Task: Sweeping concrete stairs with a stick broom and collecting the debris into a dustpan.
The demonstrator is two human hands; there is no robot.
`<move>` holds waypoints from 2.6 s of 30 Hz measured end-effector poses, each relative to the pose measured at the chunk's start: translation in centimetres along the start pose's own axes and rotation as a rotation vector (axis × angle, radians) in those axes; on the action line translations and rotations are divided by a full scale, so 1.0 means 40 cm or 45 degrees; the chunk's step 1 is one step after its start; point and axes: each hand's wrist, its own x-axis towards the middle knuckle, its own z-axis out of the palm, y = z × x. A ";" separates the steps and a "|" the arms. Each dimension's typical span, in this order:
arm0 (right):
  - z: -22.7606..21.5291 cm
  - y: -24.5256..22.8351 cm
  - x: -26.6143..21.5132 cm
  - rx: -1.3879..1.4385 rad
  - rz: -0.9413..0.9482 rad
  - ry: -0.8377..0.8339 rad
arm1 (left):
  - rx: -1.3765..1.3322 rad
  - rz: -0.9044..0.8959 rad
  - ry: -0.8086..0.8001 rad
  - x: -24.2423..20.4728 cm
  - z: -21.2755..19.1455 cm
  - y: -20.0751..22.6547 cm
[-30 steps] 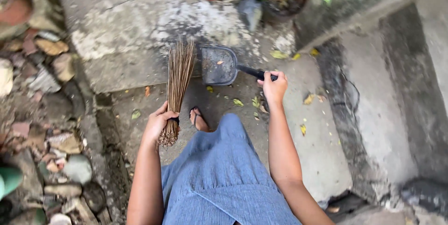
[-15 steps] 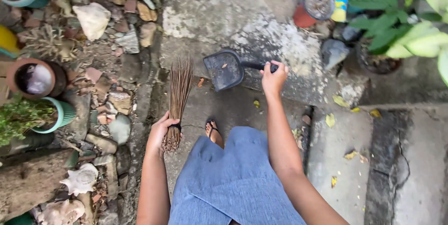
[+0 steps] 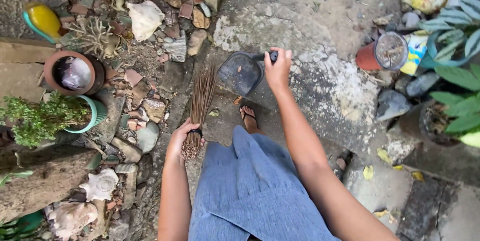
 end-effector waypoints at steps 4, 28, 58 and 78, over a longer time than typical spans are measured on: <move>0.113 -0.014 0.114 -0.038 -0.024 -0.140 | -0.040 -0.061 -0.001 0.079 0.030 -0.007; 0.152 0.148 0.535 -0.239 -0.092 -0.113 | -1.033 -0.284 -0.309 0.650 0.419 0.133; 0.078 0.279 0.465 -0.023 0.093 -0.103 | -1.466 -0.218 -0.280 0.486 0.354 0.034; 0.296 0.062 0.459 0.395 -0.185 -0.227 | -1.749 -0.181 0.018 0.120 0.119 -0.089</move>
